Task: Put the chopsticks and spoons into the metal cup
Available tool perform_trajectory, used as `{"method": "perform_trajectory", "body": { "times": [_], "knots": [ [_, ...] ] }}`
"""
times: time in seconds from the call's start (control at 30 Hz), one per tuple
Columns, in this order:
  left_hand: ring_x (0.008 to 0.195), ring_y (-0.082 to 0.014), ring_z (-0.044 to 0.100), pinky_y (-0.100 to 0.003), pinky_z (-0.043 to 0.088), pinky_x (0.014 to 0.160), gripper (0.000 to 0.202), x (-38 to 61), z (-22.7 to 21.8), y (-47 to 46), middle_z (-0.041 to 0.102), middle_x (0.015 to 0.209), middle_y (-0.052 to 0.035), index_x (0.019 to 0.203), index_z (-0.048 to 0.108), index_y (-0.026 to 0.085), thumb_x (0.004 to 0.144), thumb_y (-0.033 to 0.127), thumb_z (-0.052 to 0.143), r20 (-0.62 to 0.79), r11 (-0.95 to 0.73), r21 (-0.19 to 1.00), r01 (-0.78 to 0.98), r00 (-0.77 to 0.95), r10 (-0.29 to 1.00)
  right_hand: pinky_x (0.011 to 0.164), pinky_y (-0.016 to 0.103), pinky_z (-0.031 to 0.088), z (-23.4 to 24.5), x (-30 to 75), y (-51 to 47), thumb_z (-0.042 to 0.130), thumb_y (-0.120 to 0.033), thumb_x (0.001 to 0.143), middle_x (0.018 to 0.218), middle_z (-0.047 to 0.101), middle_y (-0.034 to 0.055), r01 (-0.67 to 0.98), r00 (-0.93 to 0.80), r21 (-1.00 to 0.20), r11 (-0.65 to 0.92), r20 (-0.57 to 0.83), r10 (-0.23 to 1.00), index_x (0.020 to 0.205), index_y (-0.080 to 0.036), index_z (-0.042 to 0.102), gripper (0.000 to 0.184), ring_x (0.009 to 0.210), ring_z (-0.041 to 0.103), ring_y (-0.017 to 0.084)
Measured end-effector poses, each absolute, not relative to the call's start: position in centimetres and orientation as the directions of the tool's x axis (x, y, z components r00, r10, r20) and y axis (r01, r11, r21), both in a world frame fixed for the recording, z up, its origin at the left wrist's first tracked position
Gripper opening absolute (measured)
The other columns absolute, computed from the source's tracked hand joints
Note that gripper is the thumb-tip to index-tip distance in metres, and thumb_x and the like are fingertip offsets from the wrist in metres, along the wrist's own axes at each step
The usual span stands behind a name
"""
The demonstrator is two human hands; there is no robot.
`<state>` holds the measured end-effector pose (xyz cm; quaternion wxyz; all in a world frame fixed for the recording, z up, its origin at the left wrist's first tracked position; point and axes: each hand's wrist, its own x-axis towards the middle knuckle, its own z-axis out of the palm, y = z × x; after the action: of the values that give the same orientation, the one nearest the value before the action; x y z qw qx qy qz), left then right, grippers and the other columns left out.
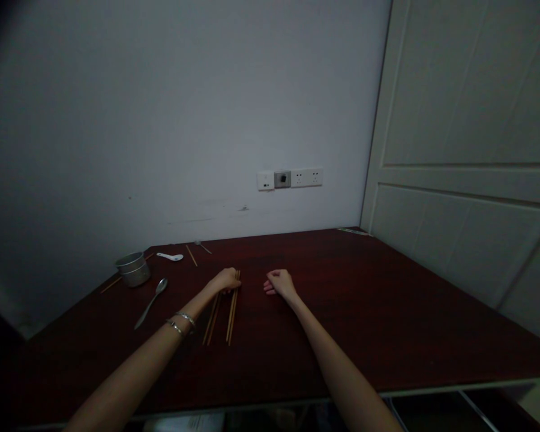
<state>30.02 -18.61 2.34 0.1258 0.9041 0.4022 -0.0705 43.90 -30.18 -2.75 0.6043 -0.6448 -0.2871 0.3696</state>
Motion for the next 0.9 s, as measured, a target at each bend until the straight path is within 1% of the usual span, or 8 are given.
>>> {"method": "perform_trajectory", "body": {
  "times": [0.17,0.33,0.43,0.53,0.63,0.7,0.83,0.9],
  "knots": [
    [0.043,-0.017,0.059,-0.025,0.045,0.044,0.024,29.9,2.2,-18.7,0.066,0.063,-0.0113,0.073,0.065,0.008,0.069,0.025,0.05,-0.202,-0.641,0.177,0.746,0.665,0.719,0.041,0.021,0.049,-2.6,43.7,-30.2,0.047,-0.016,0.081,0.052,0.059,0.0012,-0.064,0.566,-0.99,-0.128,-0.141,0.812,0.082,-0.01,0.051,0.007,0.042,0.057,0.01],
    [0.051,-0.0177,0.062,-0.025,0.048,0.053,0.025,29.8,2.4,-18.9,0.067,0.064,-0.0111,0.075,0.067,0.01,0.071,0.028,0.05,-0.17,-0.651,0.145,0.745,0.667,0.726,0.041,0.021,0.049,-2.2,43.7,-30.1,0.048,-0.017,0.08,0.054,0.06,0.0016,-0.045,0.568,-0.988,-0.146,-0.146,0.81,0.085,-0.01,0.051,0.009,0.043,0.058,0.01],
    [0.058,-0.0186,0.064,-0.025,0.048,0.058,0.025,29.7,2.4,-19.1,0.067,0.065,-0.0113,0.078,0.067,0.012,0.072,0.029,0.05,-0.171,-0.663,0.125,0.739,0.674,0.719,0.042,0.022,0.05,-1.8,43.5,-29.8,0.049,-0.017,0.079,0.056,0.061,0.0021,-0.033,0.564,-0.989,-0.141,-0.135,0.815,0.087,-0.01,0.052,0.011,0.044,0.059,0.011],
    [0.072,-0.0222,0.065,-0.026,0.048,0.063,0.028,29.7,2.3,-19.2,0.068,0.077,-0.0139,0.085,0.067,0.012,0.072,0.032,0.051,-0.144,-0.66,0.105,0.744,0.668,0.73,0.041,0.022,0.049,-1.5,43.3,-29.6,0.049,-0.018,0.08,0.055,0.061,0.0016,-0.03,0.548,-0.992,-0.124,-0.12,0.828,0.087,-0.01,0.052,0.011,0.043,0.058,0.01],
    [0.086,-0.0272,0.062,-0.03,0.047,0.067,0.038,29.6,2.5,-18.7,0.065,0.093,-0.0177,0.092,0.065,0.012,0.073,0.04,0.048,-0.081,-0.648,0.095,0.756,0.655,0.752,0.041,0.02,0.049,-0.8,43.0,-29.5,0.048,-0.016,0.08,0.054,0.06,0.0007,-0.022,0.533,-0.992,-0.123,-0.116,0.838,0.087,-0.011,0.052,0.01,0.043,0.058,0.01],
    [0.089,-0.0277,0.061,-0.03,0.046,0.067,0.044,29.4,3.4,-17.8,0.064,0.096,-0.0192,0.093,0.064,0.011,0.074,0.046,0.045,-0.035,-0.654,0.105,0.749,0.66,0.751,0.041,0.02,0.049,0.1,42.8,-29.4,0.047,-0.014,0.08,0.054,0.06,0.0007,-0.006,0.525,-0.992,-0.124,-0.108,0.844,0.087,-0.011,0.052,0.009,0.044,0.058,0.01],
    [0.077,-0.0221,0.062,-0.025,0.041,0.06,0.047,27.4,7.7,-15.0,0.066,0.081,-0.0145,0.079,0.066,0.013,0.076,0.052,0.039,0.132,-0.632,0.191,0.751,0.619,0.774,0.041,0.02,0.049,2.4,42.4,-28.6,0.046,-0.011,0.079,0.054,0.06,0.0011,0.032,0.5,-0.994,-0.105,-0.075,0.863,0.084,-0.01,0.053,0.008,0.043,0.058,0.01],
    [0.068,-0.0192,0.06,-0.024,0.038,0.055,0.051,25.5,10.7,-13.2,0.064,0.069,-0.0106,0.069,0.065,0.013,0.079,0.051,0.032,0.284,-0.599,0.22,0.77,0.537,0.794,0.041,0.02,0.049,3.6,42.1,-27.6,0.047,-0.01,0.078,0.053,0.06,0.0011,0.05,0.479,-0.995,-0.084,-0.05,0.876,0.083,-0.01,0.053,0.008,0.043,0.058,0.01]
  ]
}}
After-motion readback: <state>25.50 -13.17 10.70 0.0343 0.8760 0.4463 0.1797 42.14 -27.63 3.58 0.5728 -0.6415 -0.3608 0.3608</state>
